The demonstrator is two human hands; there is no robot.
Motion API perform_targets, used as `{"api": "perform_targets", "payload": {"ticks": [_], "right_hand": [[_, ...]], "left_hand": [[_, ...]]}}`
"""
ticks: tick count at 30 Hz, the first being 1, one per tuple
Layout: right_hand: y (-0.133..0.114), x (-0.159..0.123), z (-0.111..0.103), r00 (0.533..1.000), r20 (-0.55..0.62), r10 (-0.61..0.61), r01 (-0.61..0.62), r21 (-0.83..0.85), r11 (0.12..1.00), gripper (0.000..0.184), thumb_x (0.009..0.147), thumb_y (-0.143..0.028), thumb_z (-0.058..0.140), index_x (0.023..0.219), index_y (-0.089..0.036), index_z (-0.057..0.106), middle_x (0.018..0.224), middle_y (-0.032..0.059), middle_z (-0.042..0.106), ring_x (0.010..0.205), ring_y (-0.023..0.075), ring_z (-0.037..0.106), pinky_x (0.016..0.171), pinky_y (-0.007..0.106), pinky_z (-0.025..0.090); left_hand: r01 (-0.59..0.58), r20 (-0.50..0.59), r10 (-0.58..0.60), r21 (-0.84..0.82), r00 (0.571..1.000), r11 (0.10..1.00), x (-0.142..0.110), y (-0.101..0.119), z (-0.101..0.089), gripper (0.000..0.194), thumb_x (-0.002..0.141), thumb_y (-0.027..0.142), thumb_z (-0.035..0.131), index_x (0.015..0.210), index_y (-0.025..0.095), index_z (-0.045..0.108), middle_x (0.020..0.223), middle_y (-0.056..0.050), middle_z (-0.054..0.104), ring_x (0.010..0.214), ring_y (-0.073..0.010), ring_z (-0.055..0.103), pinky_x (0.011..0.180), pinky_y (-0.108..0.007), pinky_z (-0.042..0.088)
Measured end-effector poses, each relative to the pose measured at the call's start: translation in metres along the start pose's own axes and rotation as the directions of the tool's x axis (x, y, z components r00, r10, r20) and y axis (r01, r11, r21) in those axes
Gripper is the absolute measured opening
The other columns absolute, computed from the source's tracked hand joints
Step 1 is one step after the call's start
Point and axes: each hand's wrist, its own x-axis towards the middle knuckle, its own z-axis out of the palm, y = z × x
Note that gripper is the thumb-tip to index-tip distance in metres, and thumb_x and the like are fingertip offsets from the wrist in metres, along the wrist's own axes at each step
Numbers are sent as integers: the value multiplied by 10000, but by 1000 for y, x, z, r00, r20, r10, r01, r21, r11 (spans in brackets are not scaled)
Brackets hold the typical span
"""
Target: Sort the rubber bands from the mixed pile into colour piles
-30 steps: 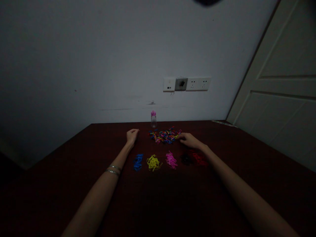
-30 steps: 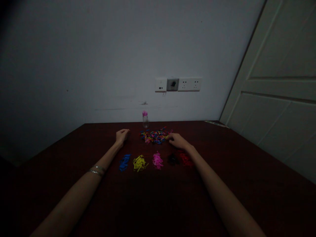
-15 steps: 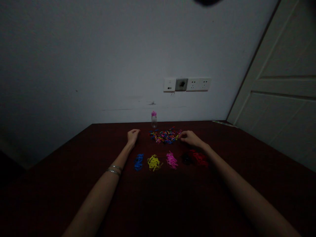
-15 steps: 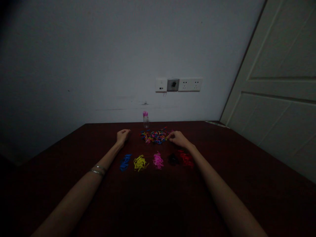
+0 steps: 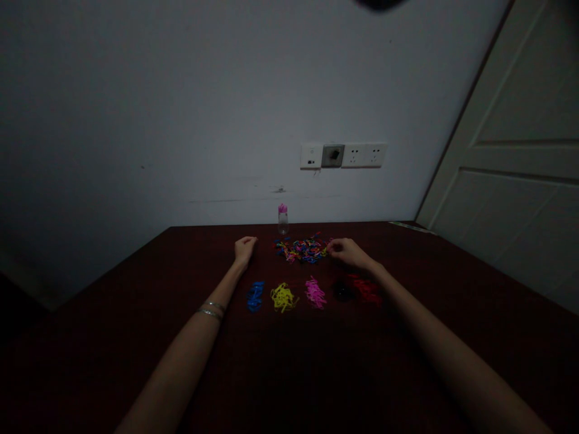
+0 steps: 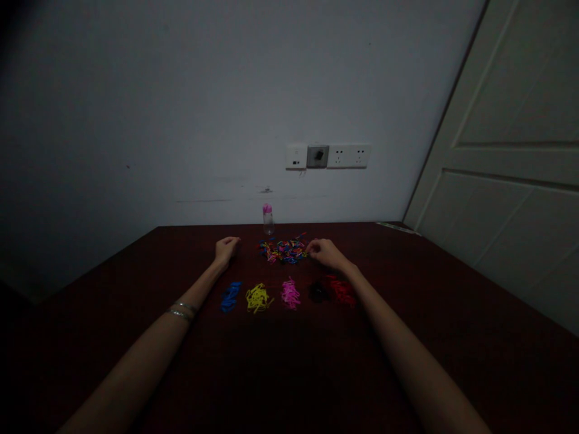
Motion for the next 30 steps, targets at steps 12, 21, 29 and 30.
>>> {"api": "perform_targets", "payload": {"ticks": [12, 21, 29, 30], "right_hand": [[3, 3, -4, 1000, 4, -18, 18, -46, 999, 234, 698, -156, 486, 836, -152, 674, 795, 41, 668, 734, 150, 595, 683, 230, 441], [0, 3, -5, 1000, 7, -24, 25, -62, 998, 228, 761, -140, 479, 857, -157, 685, 926, 70, 683, 895, 185, 608, 815, 277, 445], [0, 4, -5, 998, -4, -63, 63, -59, 996, 210, 787, -199, 473, 862, -153, 664, 871, 62, 680, 797, 165, 605, 725, 262, 448], [1, 4, -6, 998, -3, -64, 64, -61, 996, 212, 787, -205, 471, 863, -151, 661, 857, 62, 678, 779, 162, 602, 711, 258, 447]], "left_hand": [[-44, 14, 45, -13, 999, 999, 11, -13, 1, 261, 578, 338, 626, 685, 109, 690, 509, -20, 581, 502, -118, 499, 499, -215, 375], [-40, 24, 39, 10, 999, 999, 5, -8, -1, 254, 583, 331, 614, 682, 108, 688, 480, -6, 560, 478, -112, 488, 467, -206, 361], [-48, 30, 48, 17, 998, 999, 5, -8, -2, 242, 589, 321, 609, 684, 114, 689, 485, -7, 565, 484, -116, 493, 467, -208, 362], [-49, 31, 49, 18, 998, 999, 4, -8, -2, 241, 590, 320, 609, 685, 114, 690, 485, -8, 565, 486, -117, 495, 469, -208, 362]]}}
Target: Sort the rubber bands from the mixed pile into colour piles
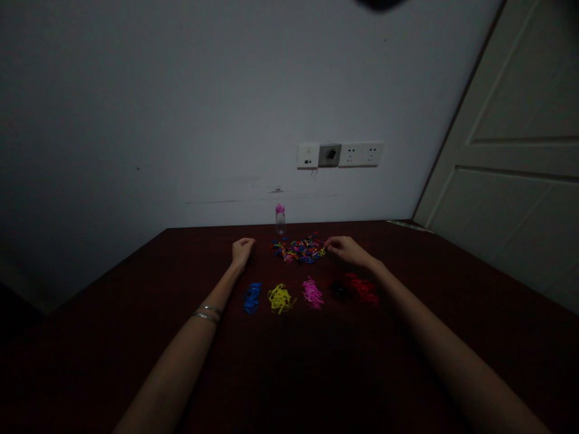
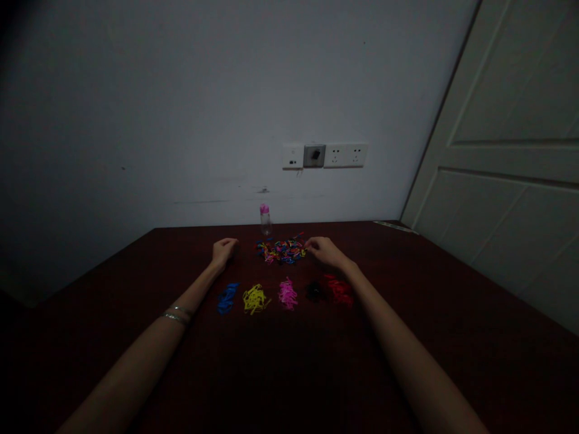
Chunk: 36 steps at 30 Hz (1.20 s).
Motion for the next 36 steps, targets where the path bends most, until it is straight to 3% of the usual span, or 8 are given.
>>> {"api": "perform_targets", "payload": {"ticks": [15, 25, 29, 36], "right_hand": [[-10, 0, -15, 1000, -7, -28, 27, -107, 994, 203, 725, -144, 500, 861, -170, 648, 796, 50, 657, 715, 145, 581, 663, 235, 430], [-49, 2, -49, 999, -33, -33, 38, 165, 986, 187, 735, -223, 536, 856, -154, 662, 811, 53, 672, 759, 161, 605, 735, 289, 474], [-52, -12, -50, 999, 17, -31, 28, 149, 988, 185, 735, -237, 542, 846, -160, 669, 831, 57, 676, 773, 172, 603, 735, 304, 476], [-38, -59, -30, 987, 157, 18, -39, 132, 990, 183, 750, -249, 525, 836, -166, 664, 824, 49, 672, 739, 162, 600, 688, 286, 469]], "left_hand": [[-6, 8, 6, -16, 1000, 1000, 0, 0, 0, 224, 585, 316, 612, 664, 120, 688, 521, -23, 595, 535, -134, 525, 514, -220, 384], [4, 51, -2, -39, 999, 999, -2, 0, 1, 237, 582, 324, 616, 667, 109, 666, 486, 3, 549, 478, -103, 469, 465, -198, 329], [-12, 48, 13, -22, 999, 1000, -2, 0, 1, 234, 585, 319, 619, 672, 108, 671, 516, -12, 574, 506, -114, 493, 476, -200, 347], [-41, 65, 40, 12, 997, 999, 2, -5, 1, 236, 586, 327, 610, 663, 111, 670, 527, -16, 580, 520, -122, 501, 504, -213, 365]]}}
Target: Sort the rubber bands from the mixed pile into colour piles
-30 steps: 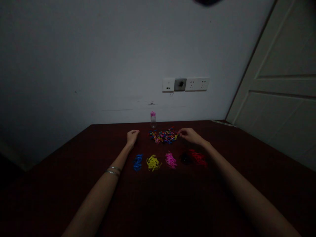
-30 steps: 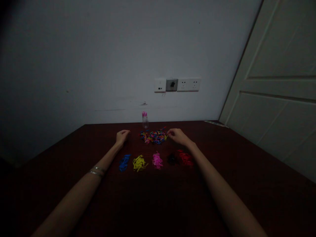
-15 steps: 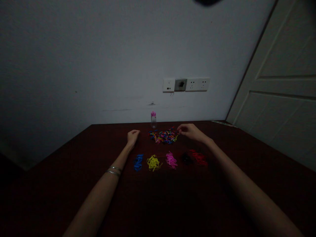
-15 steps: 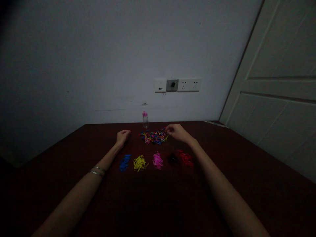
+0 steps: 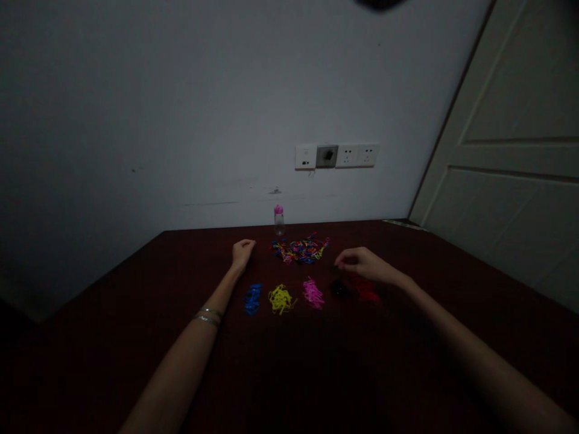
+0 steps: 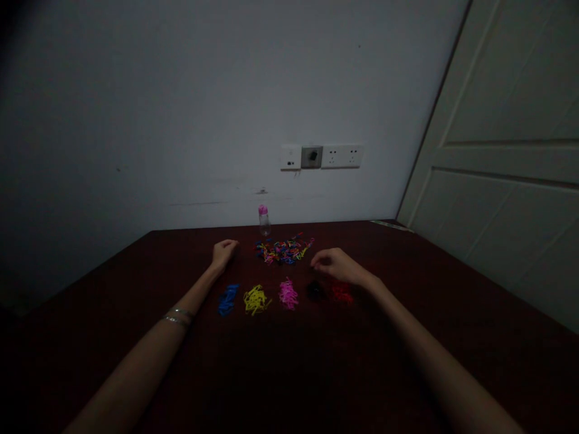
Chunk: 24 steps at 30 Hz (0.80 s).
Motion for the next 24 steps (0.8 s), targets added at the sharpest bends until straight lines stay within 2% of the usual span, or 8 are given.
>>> {"api": "perform_targets", "payload": {"ticks": [4, 11, 14, 17, 19, 21, 23, 24], "right_hand": [[1, -12, 5, 999, 45, 30, -31, 33, 999, 174, 726, -213, 526, 823, -166, 663, 809, 47, 671, 730, 158, 604, 681, 277, 468], [-2, -13, 8, 993, 110, 40, -43, 20, 999, 170, 687, -203, 549, 807, -169, 665, 792, 46, 671, 717, 163, 605, 676, 280, 472], [0, -13, 4, 995, 89, 41, -44, 26, 999, 180, 696, -237, 555, 818, -170, 669, 799, 49, 671, 725, 168, 604, 689, 286, 471], [9, -15, -3, 998, 4, 62, -62, 23, 998, 209, 720, -299, 541, 817, -169, 673, 819, 55, 673, 748, 179, 601, 702, 297, 470], [21, -17, -8, 992, -60, 109, -107, 35, 994, 249, 736, -342, 525, 832, -164, 671, 824, 57, 673, 743, 182, 599, 679, 295, 473], [35, -20, -11, 977, -109, 182, -176, 63, 982, 296, 757, -378, 498, 859, -156, 664, 805, 59, 673, 701, 178, 600, 627, 285, 475], [52, -22, -12, 960, -160, 231, -224, 63, 973, 321, 770, -398, 479, 867, -151, 661, 801, 68, 676, 684, 180, 604, 609, 284, 476], [61, -22, -13, 955, -190, 229, -225, 43, 973, 319, 769, -398, 482, 864, -153, 663, 822, 73, 680, 705, 187, 609, 631, 291, 478]], "left_hand": [[4, -3, -4, 0, 1000, 1000, -1, 1, 0, 233, 582, 320, 612, 668, 111, 672, 527, -17, 586, 523, -126, 509, 509, -215, 368], [-17, -6, 17, 14, 1000, 1000, -2, 6, 0, 208, 594, 307, 610, 655, 118, 673, 588, -32, 622, 565, -133, 529, 523, -214, 370], [-34, 15, 33, 26, 999, 999, -4, 7, 3, 207, 602, 312, 613, 657, 123, 675, 586, -32, 621, 563, -132, 525, 519, -212, 365], [-83, 48, 79, 85, 996, 993, -6, 13, 5, 228, 608, 338, 627, 661, 122, 679, 543, -17, 591, 530, -118, 497, 499, -206, 343], [-132, 107, 119, 125, 987, 983, -10, 21, 6, 257, 608, 365, 640, 668, 118, 680, 506, -2, 559, 493, -101, 461, 475, -202, 316], [-167, 213, 134, 149, 968, 975, -14, 34, 8, 287, 601, 389, 655, 671, 112, 682, 473, 9, 529, 456, -88, 422, 448, -201, 285], [-196, 369, 119, 179, 922, 964, -19, 48, 11, 294, 583, 392, 674, 656, 108, 684, 456, 11, 518, 434, -81, 400, 432, -204, 263], [-217, 456, 106, 198, 884, 956, -21, 55, 13, 282, 571, 383, 683, 640, 109, 686, 454, 10, 522, 431, -81, 398, 430, -205, 261]]}}
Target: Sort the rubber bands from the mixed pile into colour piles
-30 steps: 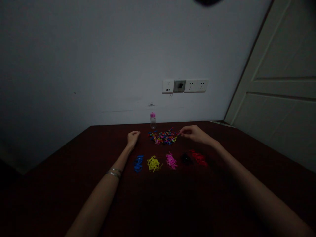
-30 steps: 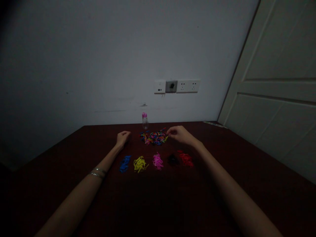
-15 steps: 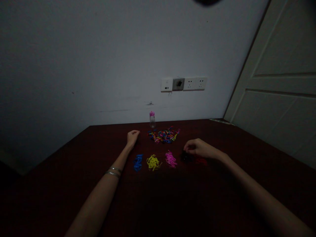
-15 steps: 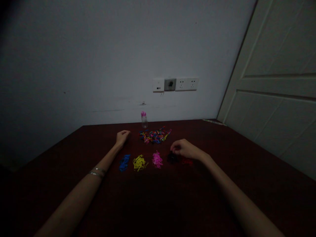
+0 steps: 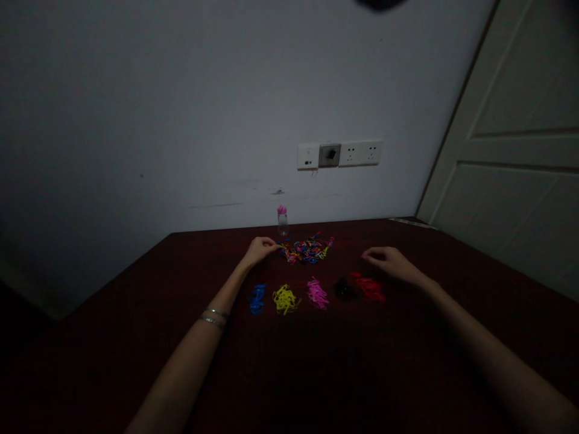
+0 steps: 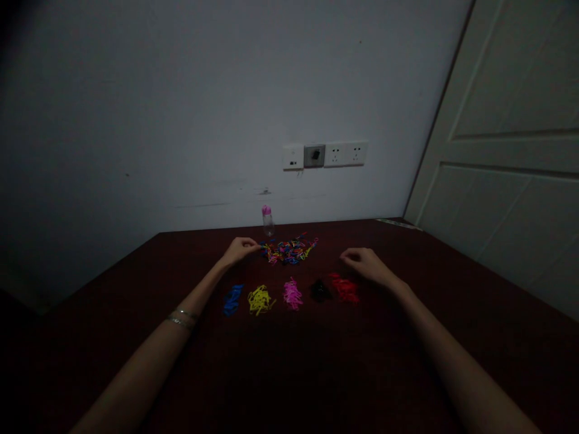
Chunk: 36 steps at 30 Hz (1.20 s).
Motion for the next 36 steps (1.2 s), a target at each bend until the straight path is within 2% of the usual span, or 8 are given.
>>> {"api": "perform_targets", "payload": {"ticks": [3, 5, 9, 16, 22, 30, 36], "right_hand": [[24, 4, -1, 997, -71, -24, 20, -66, 998, 300, 752, -389, 502, 849, -165, 678, 889, 81, 688, 797, 219, 620, 736, 324, 472], [38, 6, -2, 995, -102, -14, 5, -84, 996, 293, 736, -385, 515, 842, -174, 688, 905, 78, 692, 831, 233, 623, 780, 338, 464], [55, 7, -1, 989, -140, 45, -53, -58, 997, 296, 715, -381, 523, 847, -178, 693, 909, 73, 698, 842, 239, 630, 795, 341, 466], [60, 6, 2, 984, -166, 69, -74, -27, 997, 289, 709, -366, 518, 837, -177, 694, 913, 71, 698, 855, 237, 631, 814, 336, 460], [60, 5, 4, 985, -151, 77, -84, -40, 996, 308, 723, -380, 500, 856, -168, 681, 929, 74, 692, 869, 233, 627, 807, 331, 457], [58, 5, 4, 987, -147, 65, -76, -73, 994, 309, 729, -381, 493, 848, -167, 682, 922, 79, 693, 855, 234, 629, 791, 330, 458], [59, 6, 5, 987, -152, 59, -72, -81, 994, 318, 717, -403, 503, 830, -177, 696, 888, 65, 701, 826, 230, 636, 774, 325, 472]], "left_hand": [[-54, 213, 34, 87, 976, 995, -2, 15, 5, 202, 541, 320, 692, 582, 123, 689, 470, 1, 553, 452, -90, 429, 441, -207, 280], [-89, 274, 50, 135, 961, 987, -4, 19, 9, 149, 536, 275, 680, 576, 132, 695, 495, -1, 576, 479, -99, 455, 458, -206, 298], [-150, 328, 93, 154, 940, 977, -6, 15, 17, 133, 556, 255, 658, 598, 136, 702, 525, 5, 588, 483, -94, 458, 471, -206, 304], [-210, 327, 121, 252, 937, 945, -10, 10, 28, 184, 616, 338, 656, 621, 155, 679, 566, -6, 589, 506, -104, 461, 481, -213, 290], [-208, 304, 86, 397, 949, 894, -15, 15, 34, 131, 671, 305, 620, 678, 180, 661, 673, -26, 629, 587, -129, 512, 515, -213, 299], [-238, 341, 97, 401, 935, 885, -20, 22, 36, 109, 692, 207, 558, 689, 157, 655, 663, -25, 619, 586, -118, 499, 556, -202, 331], [-248, 366, 61, 489, 928, 837, -23, 28, 37, 166, 721, 197, 500, 760, 142, 652, 720, -33, 628, 635, -121, 521, 569, -196, 344]]}}
